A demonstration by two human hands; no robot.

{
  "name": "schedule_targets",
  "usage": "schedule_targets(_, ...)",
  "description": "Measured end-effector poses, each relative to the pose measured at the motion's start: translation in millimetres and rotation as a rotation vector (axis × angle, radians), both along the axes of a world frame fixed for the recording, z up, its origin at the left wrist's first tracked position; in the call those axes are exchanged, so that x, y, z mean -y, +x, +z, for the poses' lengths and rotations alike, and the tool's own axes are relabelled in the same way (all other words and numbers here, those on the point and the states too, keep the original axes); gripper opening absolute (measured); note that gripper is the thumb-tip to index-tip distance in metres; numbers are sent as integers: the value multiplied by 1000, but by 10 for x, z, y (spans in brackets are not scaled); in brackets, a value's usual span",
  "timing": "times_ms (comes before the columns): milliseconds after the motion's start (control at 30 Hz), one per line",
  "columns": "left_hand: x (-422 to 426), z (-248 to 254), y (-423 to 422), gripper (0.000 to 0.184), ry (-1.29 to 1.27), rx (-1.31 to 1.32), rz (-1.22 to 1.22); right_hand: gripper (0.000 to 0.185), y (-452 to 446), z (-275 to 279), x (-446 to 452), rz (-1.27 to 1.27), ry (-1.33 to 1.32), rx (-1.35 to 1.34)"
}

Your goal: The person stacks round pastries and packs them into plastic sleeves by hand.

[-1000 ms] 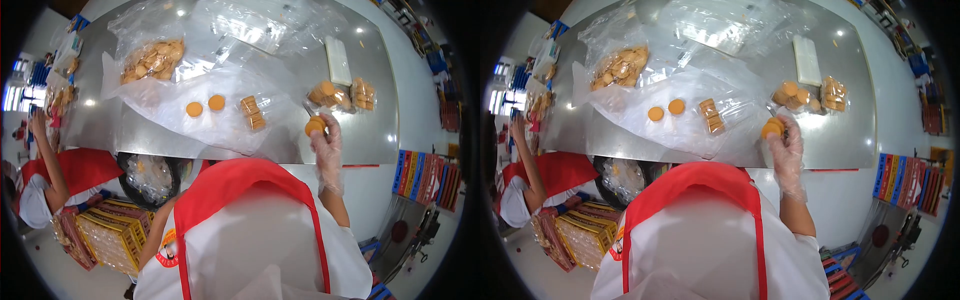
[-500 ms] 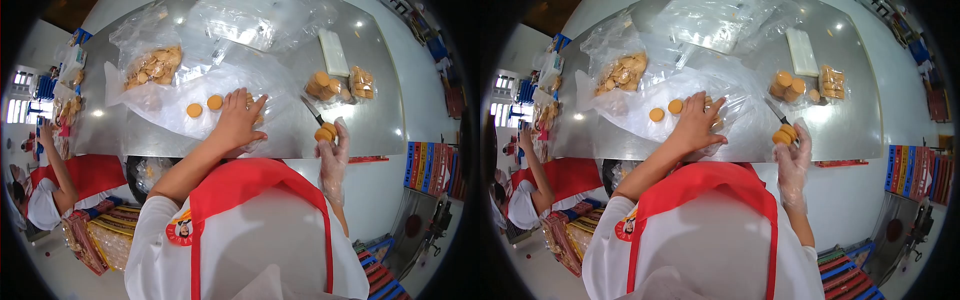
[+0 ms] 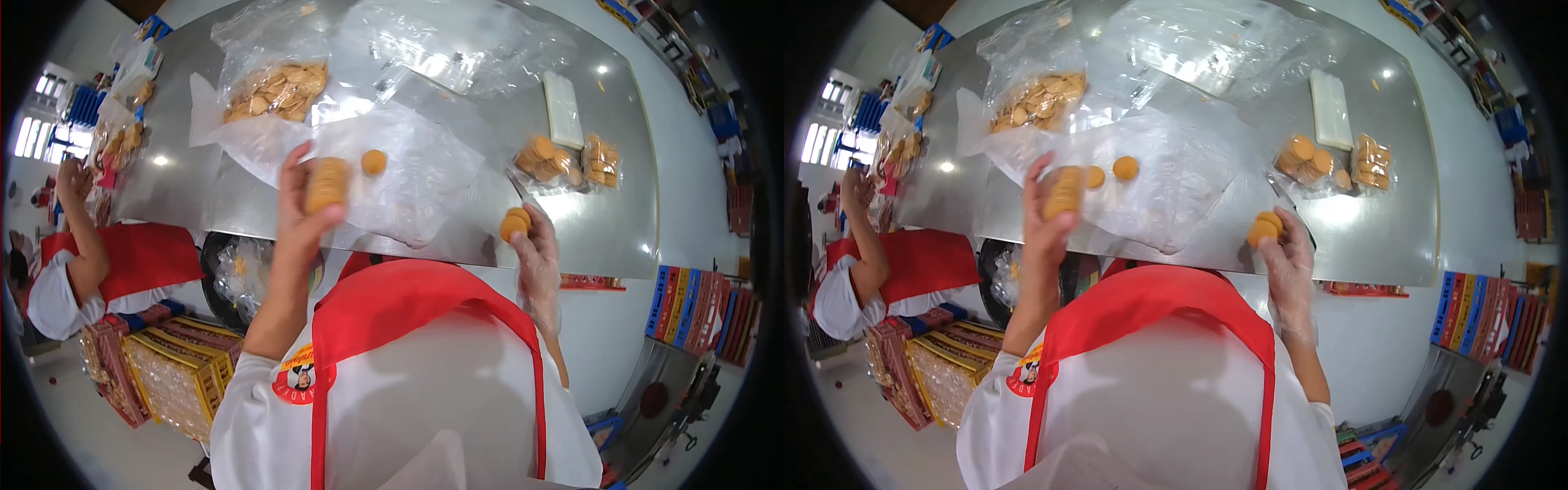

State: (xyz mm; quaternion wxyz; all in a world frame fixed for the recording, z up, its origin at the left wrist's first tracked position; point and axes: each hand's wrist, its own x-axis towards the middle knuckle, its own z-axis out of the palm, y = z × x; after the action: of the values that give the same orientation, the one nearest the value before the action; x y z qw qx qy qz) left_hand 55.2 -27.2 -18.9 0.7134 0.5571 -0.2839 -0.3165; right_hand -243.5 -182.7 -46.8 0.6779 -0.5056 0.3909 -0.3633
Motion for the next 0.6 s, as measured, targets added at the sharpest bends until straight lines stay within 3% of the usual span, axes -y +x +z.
schedule_targets(133,-725,-260,296,90,-302,-311,191,48,606,207,94,176,84,-132)
schedule_targets(233,-1172,-413,269,85,-390,-487,348,47,1067,67,214,385,-120,-215)
schedule_targets(367,-1515,-614,74,81,-396,-433,514,48,1792,529,217,766,-509,-448)
schedule_targets(467,-1631,-621,-35,80,-401,-447,555,50,2356,469,287,1061,-719,-601)
schedule_targets(600,-1701,-499,-98,88,-428,-379,500,45,2833,572,237,1377,-646,-776)
